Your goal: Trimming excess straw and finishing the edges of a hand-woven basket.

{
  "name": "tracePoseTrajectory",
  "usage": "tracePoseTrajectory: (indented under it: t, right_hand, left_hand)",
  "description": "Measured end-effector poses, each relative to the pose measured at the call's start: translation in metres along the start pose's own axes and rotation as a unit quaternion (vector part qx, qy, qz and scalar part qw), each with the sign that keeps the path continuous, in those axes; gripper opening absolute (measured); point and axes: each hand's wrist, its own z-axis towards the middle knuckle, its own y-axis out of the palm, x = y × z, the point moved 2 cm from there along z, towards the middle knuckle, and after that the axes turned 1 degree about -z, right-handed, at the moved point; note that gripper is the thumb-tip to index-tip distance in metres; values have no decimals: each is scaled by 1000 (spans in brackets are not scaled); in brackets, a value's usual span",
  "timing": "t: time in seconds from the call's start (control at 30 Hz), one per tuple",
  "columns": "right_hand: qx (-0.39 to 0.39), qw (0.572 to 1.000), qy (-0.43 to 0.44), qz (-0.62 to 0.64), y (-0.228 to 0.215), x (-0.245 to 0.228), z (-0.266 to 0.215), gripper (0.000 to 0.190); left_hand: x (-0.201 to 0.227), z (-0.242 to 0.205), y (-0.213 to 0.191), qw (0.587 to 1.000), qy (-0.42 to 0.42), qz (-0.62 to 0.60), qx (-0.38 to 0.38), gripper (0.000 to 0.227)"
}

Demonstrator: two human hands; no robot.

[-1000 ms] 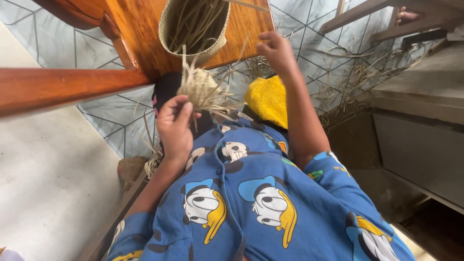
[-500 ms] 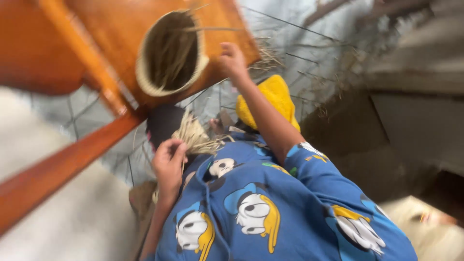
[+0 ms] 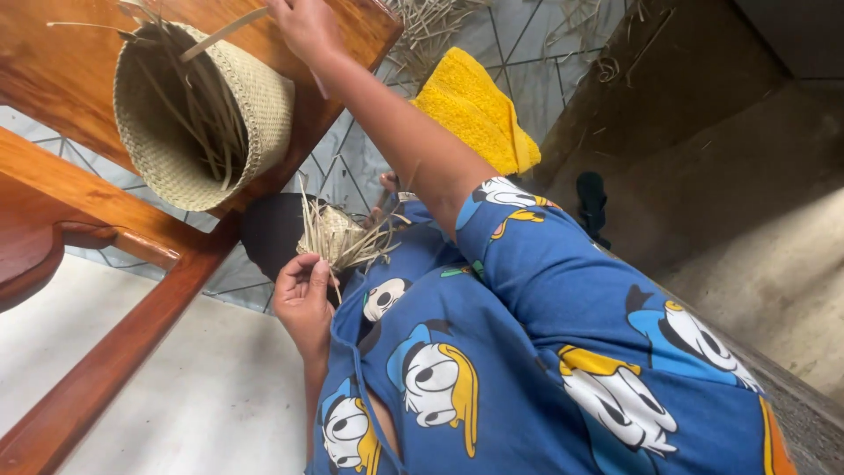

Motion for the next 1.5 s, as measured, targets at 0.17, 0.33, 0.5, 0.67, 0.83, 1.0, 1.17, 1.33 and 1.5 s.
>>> tracePoseTrajectory:
  t: [0.17,0.33,0.5,0.67,0.83,1.0,1.17,1.33,1.5]
  right_hand:
    - [-25,994,59,89,-16,-21,-17,36]
    - [-80,995,48,28,-6,-3,-34,37]
    - [-88,996,27,-15,5,13,-55,38]
    - [-105,990,24,92,21,30,-40,30]
    - [-122,991,43,48,-17,7,-60,55]
    - [-117,990,45,71,-38,5,-69,61]
    - [-153,964,99,193,-71,-3,-92,58]
    - [-139,950,104,261,-93,0,-93,47]
    - [-170,915,133,340,-116,-9,-100,47]
  left_hand:
    - [0,-1,3,1000,5,-18,9,12]
    - [-12,1,1,999,28,-40,24,11]
    - [-12,-3,1,998,39,-27,48,11]
    - [-11,-8,0,996,74,-2,47,14]
    - [-7,-12,3,996,67,7,54,14]
    - [1,-21,9,995,73,3,70,13]
    - [7,-30,13,994,82,11,66,11]
    - [14,-39,20,993,95,17,72,14]
    - [15,-41,26,991,78,106,2,18]
